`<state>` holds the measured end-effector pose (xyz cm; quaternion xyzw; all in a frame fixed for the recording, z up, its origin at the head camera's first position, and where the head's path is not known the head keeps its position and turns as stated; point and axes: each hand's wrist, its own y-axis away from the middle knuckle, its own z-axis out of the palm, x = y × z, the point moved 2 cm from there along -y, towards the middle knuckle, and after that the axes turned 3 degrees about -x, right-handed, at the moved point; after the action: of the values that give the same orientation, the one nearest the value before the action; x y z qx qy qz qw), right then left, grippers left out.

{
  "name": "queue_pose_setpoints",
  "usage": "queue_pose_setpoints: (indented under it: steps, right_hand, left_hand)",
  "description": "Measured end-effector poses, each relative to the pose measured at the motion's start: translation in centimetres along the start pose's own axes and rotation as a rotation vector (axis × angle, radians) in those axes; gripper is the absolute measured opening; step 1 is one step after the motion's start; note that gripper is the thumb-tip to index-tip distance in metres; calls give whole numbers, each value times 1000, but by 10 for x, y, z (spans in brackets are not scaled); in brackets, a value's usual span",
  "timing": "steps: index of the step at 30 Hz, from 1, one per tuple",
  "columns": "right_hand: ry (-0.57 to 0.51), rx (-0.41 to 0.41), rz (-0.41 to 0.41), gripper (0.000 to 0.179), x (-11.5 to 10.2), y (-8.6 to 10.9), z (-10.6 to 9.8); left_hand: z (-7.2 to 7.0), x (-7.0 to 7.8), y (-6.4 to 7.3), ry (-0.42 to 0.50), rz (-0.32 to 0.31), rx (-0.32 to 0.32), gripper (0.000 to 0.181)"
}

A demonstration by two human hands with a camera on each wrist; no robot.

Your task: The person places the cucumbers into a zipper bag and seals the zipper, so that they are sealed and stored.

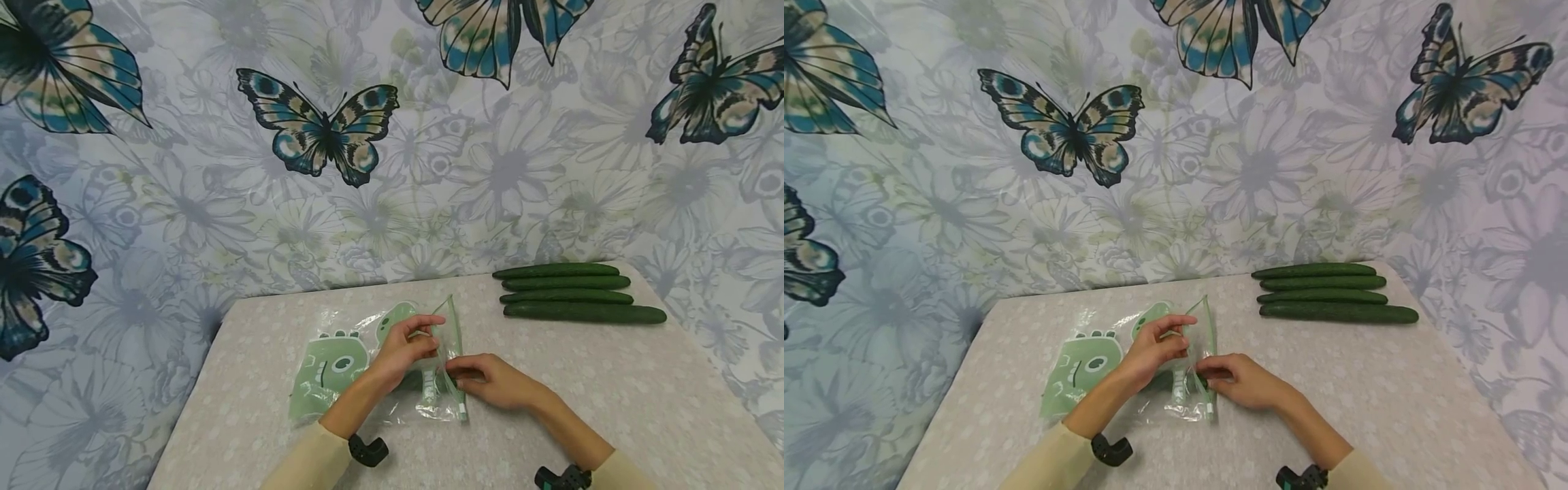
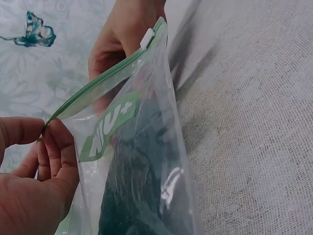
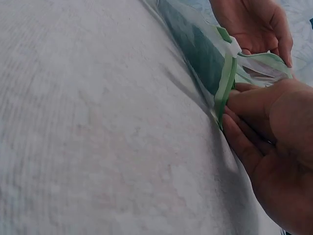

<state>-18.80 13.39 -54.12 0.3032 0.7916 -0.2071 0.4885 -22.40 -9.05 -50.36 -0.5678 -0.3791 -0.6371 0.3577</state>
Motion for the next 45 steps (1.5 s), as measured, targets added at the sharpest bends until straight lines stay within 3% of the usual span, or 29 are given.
queue_pose_setpoints:
  steps: [10, 16, 22, 31, 38, 45]
  right_hand:
    - [-17, 101, 18, 34, 2, -4, 5]
    - [-68, 183, 37, 30, 8, 9, -5]
    - [-7, 346, 55, 29, 14, 43, -40]
    - [279, 570, 53, 25, 25, 109, -107]
    - [493, 765, 146, 28, 45, 161, -153]
    - [628, 885, 174, 31, 66, 193, -184]
  left_hand:
    - [0, 0, 1, -5, 9, -6, 45]
    - [1, 0, 3, 4, 1, -18, 46]
    - [0, 0, 4, 11, 12, -25, 46]
    - [-2, -1, 7, 22, 19, -5, 47]
    - [-4, 0, 8, 35, -3, 12, 50]
    - [-5, -1, 9, 49, -5, 11, 49]
